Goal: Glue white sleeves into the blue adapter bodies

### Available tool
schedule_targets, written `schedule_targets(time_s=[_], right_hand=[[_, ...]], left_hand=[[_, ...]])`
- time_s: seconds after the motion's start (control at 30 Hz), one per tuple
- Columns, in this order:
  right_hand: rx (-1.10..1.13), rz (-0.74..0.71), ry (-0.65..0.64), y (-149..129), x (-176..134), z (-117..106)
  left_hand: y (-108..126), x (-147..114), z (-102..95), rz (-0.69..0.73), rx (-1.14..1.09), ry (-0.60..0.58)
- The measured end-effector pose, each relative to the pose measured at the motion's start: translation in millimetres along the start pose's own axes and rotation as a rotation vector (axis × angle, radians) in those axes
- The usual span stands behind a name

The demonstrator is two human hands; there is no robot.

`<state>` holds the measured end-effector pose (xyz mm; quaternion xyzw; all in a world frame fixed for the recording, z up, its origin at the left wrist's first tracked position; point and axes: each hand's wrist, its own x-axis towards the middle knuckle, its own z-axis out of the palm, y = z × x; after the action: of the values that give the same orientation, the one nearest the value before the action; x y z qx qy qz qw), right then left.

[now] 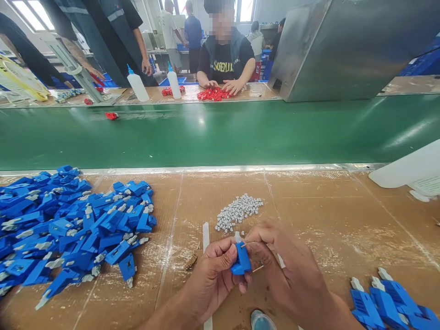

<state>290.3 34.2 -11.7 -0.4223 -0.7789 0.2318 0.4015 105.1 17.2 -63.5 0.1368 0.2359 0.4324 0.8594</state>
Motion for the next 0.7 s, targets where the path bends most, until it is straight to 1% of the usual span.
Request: schedule_targets(time_s=[0.1,0.17,0.27,0.33,0.37,0.43,0.5,0.53,0.6,0.67,0.7], right_hand=[[-0.020,-0.071,-0.032,0,-1,4],[0.002,-0.057,-0.026,-1,-4,3],[0.055,0.047,0.070,-4,-13,-8],[0.082,0.166,0.080,-6,-25,-20],[0.096,0.219,0.042,-7,-32,-26],[0.136,0.289,-0.096,-10,-49,-35],[0.158,0.308,-0.209,-14,-66,-39],[0.156,0.301,-0.244,-16,-74,-39],[0.111,0.282,-0.270,-21,-85,-37],[0.025,0.278,-0.242,-21,-87,-35],[-0.027,0.282,-0.206,-18,-84,-34]], left_hand=[[1,0,0.1,0.001,-0.004,0.014],[2,0,-1.0,-0.004,0.002,0.011],[2,1,-3.7,-0.003,0.010,-0.006],[3,1,-5.1,-0.003,0.013,-0.011],[4,0,-5.4,-0.002,0.013,-0.012],[6,0,-4.6,-0.007,0.014,-0.014],[9,-2,-2.1,-0.011,0.017,-0.007],[10,-3,-0.4,-0.012,0.023,0.000],[13,-4,3.0,-0.013,0.033,0.015],[15,-5,5.6,-0.006,0.025,0.033],[15,-6,6.3,0.000,0.010,0.047]])
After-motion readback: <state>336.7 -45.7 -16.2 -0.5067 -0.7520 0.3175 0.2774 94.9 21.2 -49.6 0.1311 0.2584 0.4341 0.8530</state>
